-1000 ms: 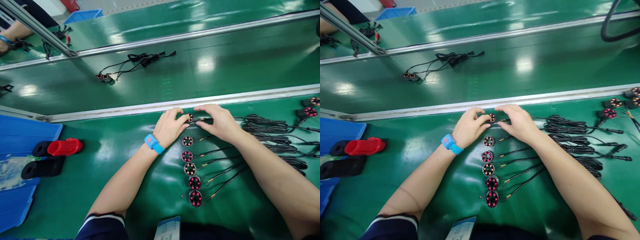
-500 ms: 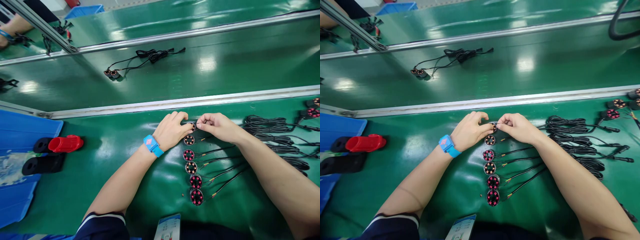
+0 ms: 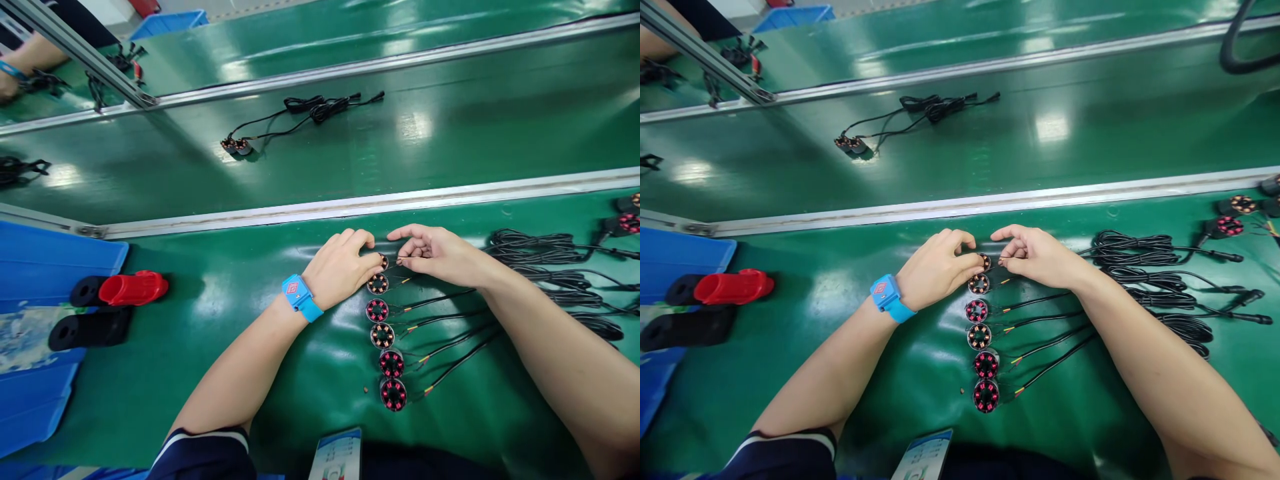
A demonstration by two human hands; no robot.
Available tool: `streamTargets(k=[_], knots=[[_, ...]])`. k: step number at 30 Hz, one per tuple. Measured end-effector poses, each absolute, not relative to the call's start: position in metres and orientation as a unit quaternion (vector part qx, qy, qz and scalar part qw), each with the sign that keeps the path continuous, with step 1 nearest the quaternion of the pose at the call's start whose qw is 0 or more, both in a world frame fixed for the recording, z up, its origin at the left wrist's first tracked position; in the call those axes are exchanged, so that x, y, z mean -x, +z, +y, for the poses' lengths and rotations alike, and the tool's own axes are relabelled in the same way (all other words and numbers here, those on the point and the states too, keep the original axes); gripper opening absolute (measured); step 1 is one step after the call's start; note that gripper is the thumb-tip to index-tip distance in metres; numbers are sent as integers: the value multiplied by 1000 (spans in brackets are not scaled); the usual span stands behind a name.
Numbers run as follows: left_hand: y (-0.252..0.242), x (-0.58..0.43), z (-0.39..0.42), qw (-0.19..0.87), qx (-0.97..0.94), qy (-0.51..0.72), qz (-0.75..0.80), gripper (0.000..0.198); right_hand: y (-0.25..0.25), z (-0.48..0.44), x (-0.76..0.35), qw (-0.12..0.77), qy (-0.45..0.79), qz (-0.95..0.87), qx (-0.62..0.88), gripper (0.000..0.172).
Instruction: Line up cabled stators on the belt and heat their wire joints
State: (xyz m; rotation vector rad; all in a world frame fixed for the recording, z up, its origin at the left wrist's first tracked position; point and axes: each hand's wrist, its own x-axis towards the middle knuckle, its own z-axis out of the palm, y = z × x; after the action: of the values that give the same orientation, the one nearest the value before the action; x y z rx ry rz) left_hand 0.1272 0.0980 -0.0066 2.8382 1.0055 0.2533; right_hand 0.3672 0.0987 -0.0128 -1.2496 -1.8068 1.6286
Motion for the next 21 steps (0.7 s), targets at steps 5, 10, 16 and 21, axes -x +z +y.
streamTargets(k=[5,10,16,21], knots=[[-5,-126,97,78,-938,85,326,25,-16,97,-370,191,574,-667,434,51],[-3,-125,97,85,-938,92,323,24,4,92,-381,202,516,-699,453,50],[12,-118,97,42,-930,105,349,20,70,70,-414,187,129,-789,571,38],[30,-98,95,-35,-909,64,410,16,87,53,-464,125,-30,-732,669,43]])
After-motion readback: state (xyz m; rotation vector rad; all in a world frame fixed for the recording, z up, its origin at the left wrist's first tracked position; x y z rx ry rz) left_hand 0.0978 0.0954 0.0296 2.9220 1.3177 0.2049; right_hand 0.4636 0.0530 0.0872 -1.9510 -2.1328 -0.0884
